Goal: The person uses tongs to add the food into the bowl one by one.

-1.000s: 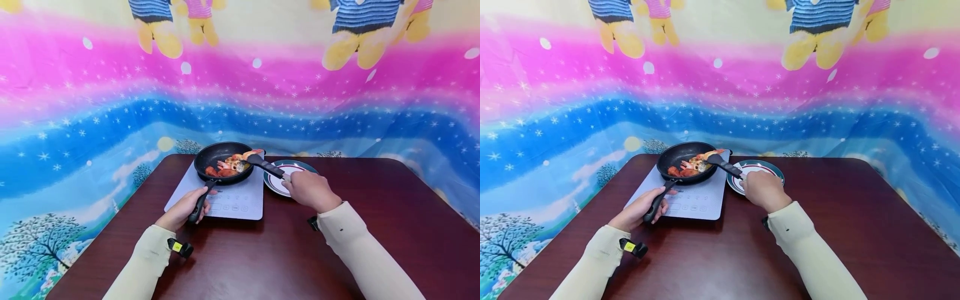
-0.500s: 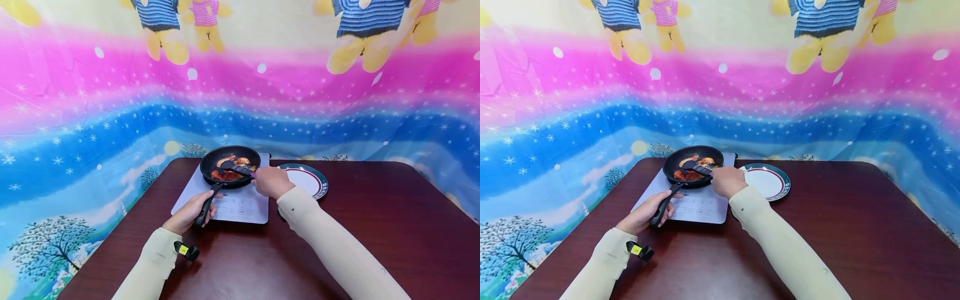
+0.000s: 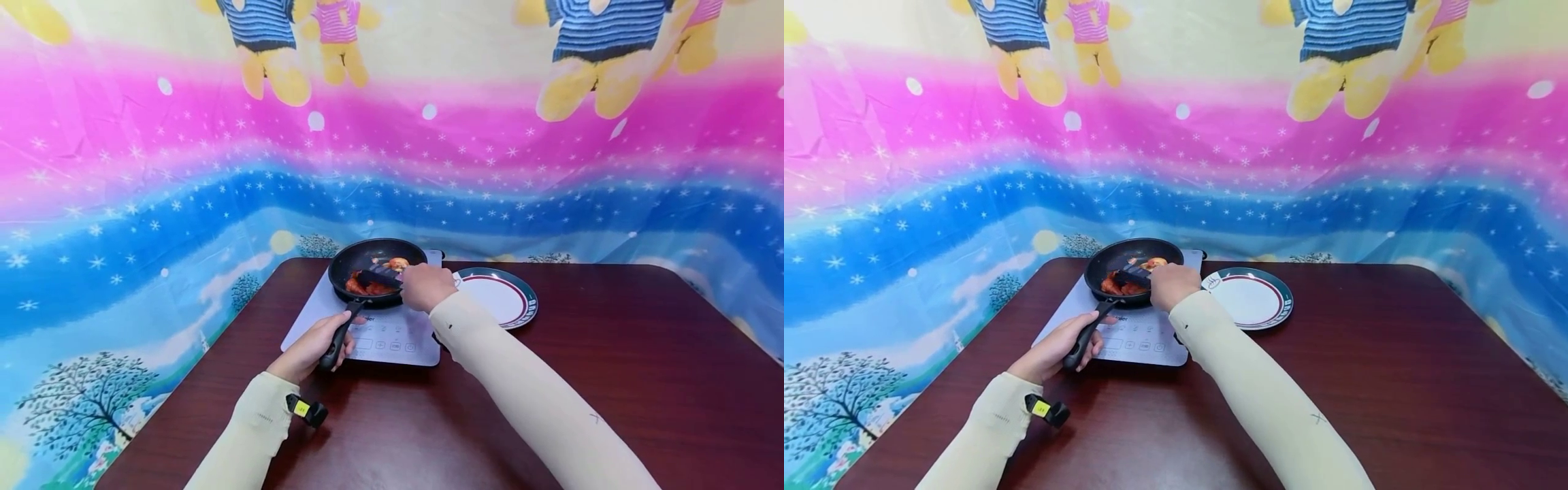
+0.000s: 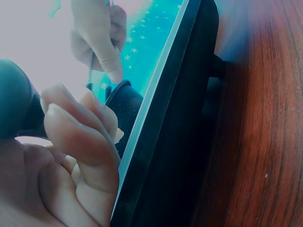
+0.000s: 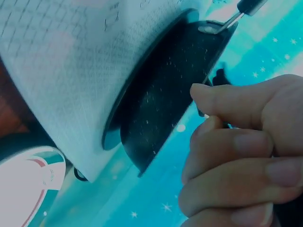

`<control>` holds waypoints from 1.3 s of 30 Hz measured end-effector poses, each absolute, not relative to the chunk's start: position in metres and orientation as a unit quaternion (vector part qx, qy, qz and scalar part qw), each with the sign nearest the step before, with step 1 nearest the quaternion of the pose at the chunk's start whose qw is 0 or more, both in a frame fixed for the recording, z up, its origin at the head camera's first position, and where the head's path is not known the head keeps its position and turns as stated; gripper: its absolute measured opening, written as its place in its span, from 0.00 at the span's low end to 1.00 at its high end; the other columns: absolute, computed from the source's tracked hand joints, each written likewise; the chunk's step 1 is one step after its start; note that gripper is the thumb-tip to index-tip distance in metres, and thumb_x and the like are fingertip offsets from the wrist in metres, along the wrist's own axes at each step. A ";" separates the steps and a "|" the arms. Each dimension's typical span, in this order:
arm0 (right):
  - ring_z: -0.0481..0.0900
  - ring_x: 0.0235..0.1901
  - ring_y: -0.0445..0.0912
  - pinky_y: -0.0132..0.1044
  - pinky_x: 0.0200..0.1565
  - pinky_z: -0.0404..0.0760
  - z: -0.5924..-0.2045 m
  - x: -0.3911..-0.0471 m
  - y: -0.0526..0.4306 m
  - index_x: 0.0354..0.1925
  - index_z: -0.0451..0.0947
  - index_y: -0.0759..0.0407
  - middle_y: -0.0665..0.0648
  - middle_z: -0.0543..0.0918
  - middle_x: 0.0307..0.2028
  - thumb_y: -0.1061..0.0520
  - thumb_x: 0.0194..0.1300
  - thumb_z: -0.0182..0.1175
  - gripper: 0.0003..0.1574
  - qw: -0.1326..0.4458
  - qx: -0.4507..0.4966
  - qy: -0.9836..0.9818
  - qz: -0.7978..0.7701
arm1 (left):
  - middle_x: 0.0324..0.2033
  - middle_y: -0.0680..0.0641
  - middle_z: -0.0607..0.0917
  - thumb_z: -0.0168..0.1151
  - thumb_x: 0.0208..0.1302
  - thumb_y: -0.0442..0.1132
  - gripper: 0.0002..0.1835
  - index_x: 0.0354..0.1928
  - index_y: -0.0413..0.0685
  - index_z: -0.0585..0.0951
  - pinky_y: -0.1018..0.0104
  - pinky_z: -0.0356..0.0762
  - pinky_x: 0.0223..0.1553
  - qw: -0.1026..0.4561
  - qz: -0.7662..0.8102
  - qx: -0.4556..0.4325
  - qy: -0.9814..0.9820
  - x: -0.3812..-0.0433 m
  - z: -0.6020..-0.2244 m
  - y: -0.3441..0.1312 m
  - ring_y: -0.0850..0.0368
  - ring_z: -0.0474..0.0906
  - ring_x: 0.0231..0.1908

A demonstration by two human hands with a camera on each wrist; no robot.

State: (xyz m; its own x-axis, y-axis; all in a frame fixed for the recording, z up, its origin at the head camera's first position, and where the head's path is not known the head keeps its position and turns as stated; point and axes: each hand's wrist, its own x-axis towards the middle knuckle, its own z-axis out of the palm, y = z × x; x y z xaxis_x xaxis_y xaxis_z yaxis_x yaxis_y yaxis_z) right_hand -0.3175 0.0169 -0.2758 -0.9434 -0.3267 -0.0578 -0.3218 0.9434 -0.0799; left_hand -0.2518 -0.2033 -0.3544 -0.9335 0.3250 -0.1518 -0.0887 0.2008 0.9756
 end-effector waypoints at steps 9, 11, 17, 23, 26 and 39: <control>0.76 0.31 0.48 0.45 0.33 0.75 -0.262 -0.305 0.053 0.41 0.81 0.56 0.55 0.81 0.35 0.42 0.65 0.60 0.19 0.044 -0.149 0.986 -0.059 | 0.22 0.48 0.74 0.37 0.76 0.57 0.31 0.65 0.39 0.67 0.67 0.69 0.18 0.170 0.629 0.086 0.753 -0.253 -0.354 -0.198 0.61 0.68 0.15; 0.74 0.26 0.48 0.43 0.29 0.73 -0.262 -0.299 0.069 0.34 0.80 0.56 0.55 0.78 0.28 0.38 0.66 0.58 0.22 0.038 -0.148 0.985 -0.081 | 0.22 0.48 0.74 0.37 0.76 0.57 0.31 0.65 0.39 0.67 0.67 0.69 0.18 0.172 0.629 0.087 0.753 -0.254 -0.354 -0.197 0.61 0.68 0.15; 0.68 0.22 0.47 0.41 0.27 0.67 -0.274 -0.279 0.137 0.32 0.73 0.55 0.54 0.70 0.22 0.34 0.72 0.45 0.28 -0.016 -0.188 0.970 -0.152 | 0.23 0.48 0.74 0.37 0.76 0.58 0.32 0.66 0.40 0.67 0.67 0.69 0.18 0.174 0.625 0.082 0.757 -0.255 -0.352 -0.197 0.60 0.68 0.15; 0.67 0.24 0.46 0.41 0.29 0.66 -0.299 -0.262 0.211 0.42 0.67 0.59 0.55 0.66 0.24 0.35 0.74 0.40 0.29 -0.011 -0.173 0.962 -0.210 | 0.23 0.49 0.74 0.37 0.76 0.58 0.32 0.65 0.40 0.67 0.68 0.68 0.18 0.172 0.622 0.080 0.759 -0.254 -0.348 -0.199 0.60 0.67 0.15; 0.65 0.23 0.47 0.40 0.27 0.65 -0.314 -0.258 0.239 0.43 0.64 0.61 0.55 0.66 0.24 0.38 0.75 0.43 0.26 -0.009 -0.154 0.961 -0.230 | 0.23 0.49 0.74 0.37 0.76 0.58 0.32 0.66 0.39 0.66 0.68 0.68 0.18 0.173 0.623 0.080 0.759 -0.253 -0.347 -0.201 0.61 0.67 0.15; 0.68 0.26 0.47 0.40 0.27 0.67 -0.343 -0.266 0.299 0.43 0.65 0.68 0.56 0.70 0.27 0.45 0.73 0.51 0.24 0.056 -0.133 0.967 -0.212 | 0.23 0.48 0.74 0.37 0.75 0.59 0.33 0.67 0.39 0.65 0.68 0.69 0.18 0.172 0.630 0.078 0.753 -0.252 -0.350 -0.203 0.61 0.68 0.15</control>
State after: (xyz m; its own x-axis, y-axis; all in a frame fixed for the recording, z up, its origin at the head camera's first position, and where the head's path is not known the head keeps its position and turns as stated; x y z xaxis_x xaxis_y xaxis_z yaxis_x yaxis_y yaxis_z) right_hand -0.2661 0.2991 -0.3427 -0.9583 -0.2814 -0.0509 -0.2343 0.8749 -0.4239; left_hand -0.2516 -0.2034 -0.3501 -0.9287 0.3340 -0.1612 -0.0998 0.1936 0.9760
